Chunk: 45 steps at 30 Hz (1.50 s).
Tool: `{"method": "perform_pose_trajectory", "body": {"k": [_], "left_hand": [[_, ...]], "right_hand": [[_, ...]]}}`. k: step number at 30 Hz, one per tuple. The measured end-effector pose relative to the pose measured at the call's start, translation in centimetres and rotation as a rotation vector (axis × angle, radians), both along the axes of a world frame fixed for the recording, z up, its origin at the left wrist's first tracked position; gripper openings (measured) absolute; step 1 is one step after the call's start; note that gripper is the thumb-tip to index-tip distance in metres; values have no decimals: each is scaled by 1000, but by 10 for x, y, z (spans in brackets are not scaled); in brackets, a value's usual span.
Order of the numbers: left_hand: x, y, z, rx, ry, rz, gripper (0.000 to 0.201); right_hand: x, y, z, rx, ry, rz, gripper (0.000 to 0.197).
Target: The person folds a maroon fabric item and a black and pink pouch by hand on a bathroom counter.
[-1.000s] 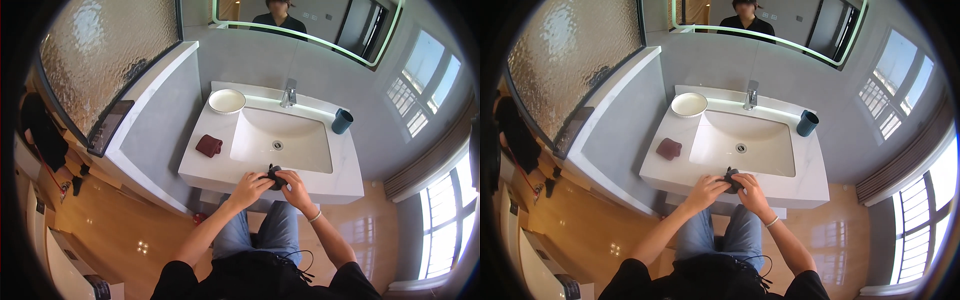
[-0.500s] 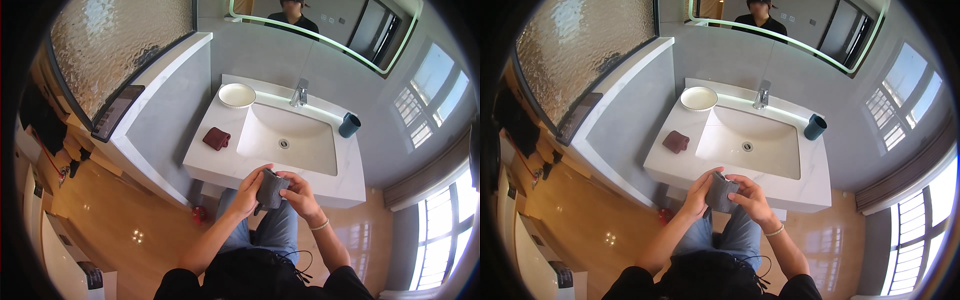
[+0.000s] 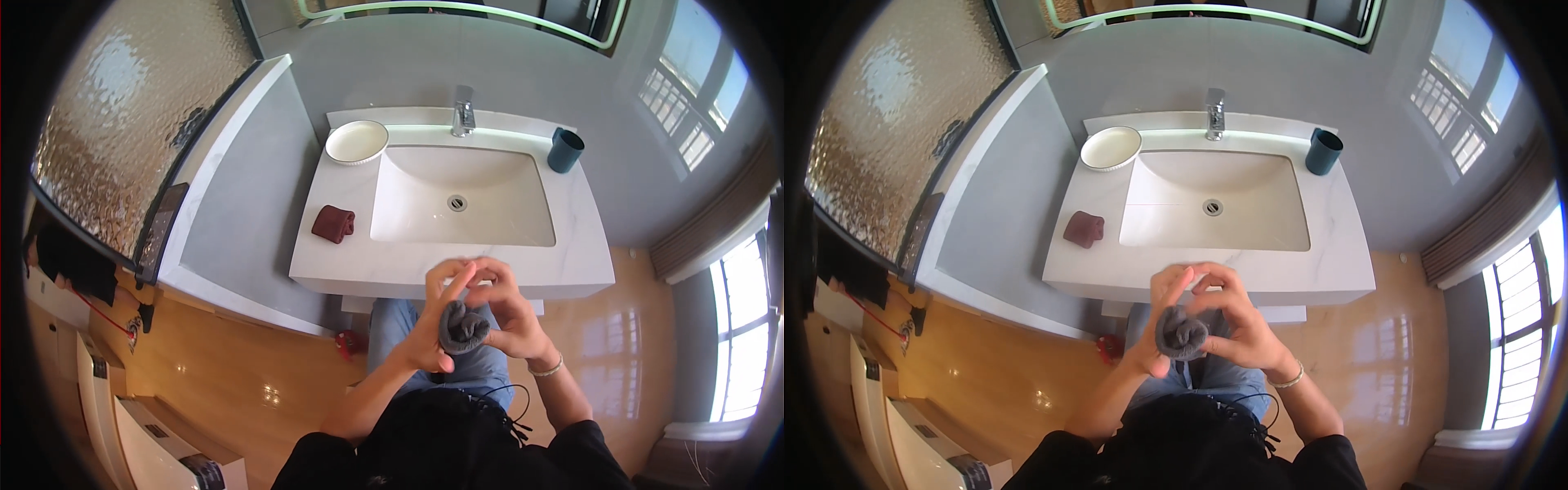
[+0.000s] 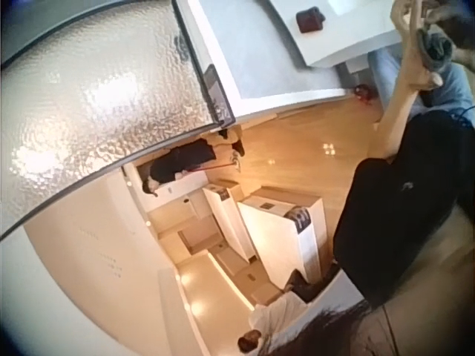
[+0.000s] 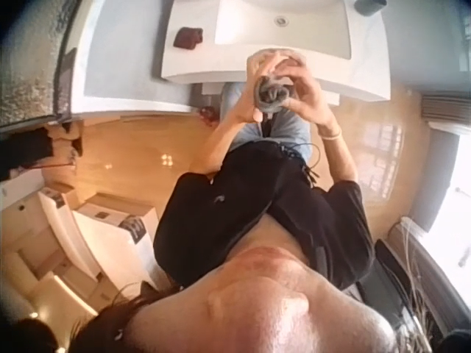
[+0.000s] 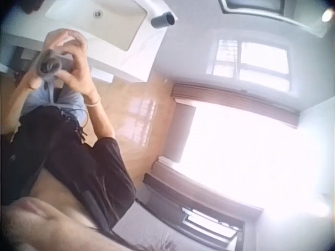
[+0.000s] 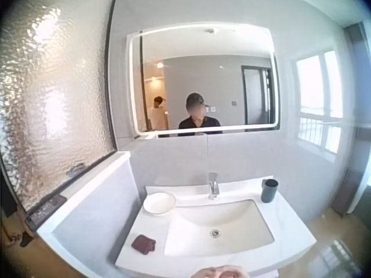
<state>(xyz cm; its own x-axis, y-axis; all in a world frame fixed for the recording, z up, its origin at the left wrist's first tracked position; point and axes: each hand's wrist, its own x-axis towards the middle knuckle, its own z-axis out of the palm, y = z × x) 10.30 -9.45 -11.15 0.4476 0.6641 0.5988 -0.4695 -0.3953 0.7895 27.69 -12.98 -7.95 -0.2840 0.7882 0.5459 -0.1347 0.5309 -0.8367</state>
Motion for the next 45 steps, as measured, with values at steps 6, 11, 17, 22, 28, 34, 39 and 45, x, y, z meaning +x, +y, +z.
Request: {"method": "perform_pose_trajectory", "body": {"k": [6, 11, 17, 22, 28, 34, 39, 45], "left_hand": [[4, 17, 32, 506, 472, 188, 92], [1, 27, 21, 355, 365, 281, 69], [-6, 13, 24, 388, 318, 424, 55], [-21, 6, 24, -14, 110, 170, 42], [-20, 0, -7, -638, -274, -89, 45], [-35, 1, -14, -474, -35, 159, 41], [-16, -1, -26, -849, -254, 208, 41], [1, -2, -29, -1318, -690, -192, 35]], "right_hand": [[21, 2, -12, -260, -34, 125, 46], [27, 3, -14, 14, -262, -292, 37], [7, 1, -4, 52, -269, -320, 45], [-12, -8, 3, -210, -147, -237, 42], [-23, -8, 23, -129, -505, -406, 33], [-15, -5, 5, -57, -505, -443, 39], [-5, -4, -9, -483, -277, -248, 49], [5, 0, -34, -543, -46, -153, 31]]}}
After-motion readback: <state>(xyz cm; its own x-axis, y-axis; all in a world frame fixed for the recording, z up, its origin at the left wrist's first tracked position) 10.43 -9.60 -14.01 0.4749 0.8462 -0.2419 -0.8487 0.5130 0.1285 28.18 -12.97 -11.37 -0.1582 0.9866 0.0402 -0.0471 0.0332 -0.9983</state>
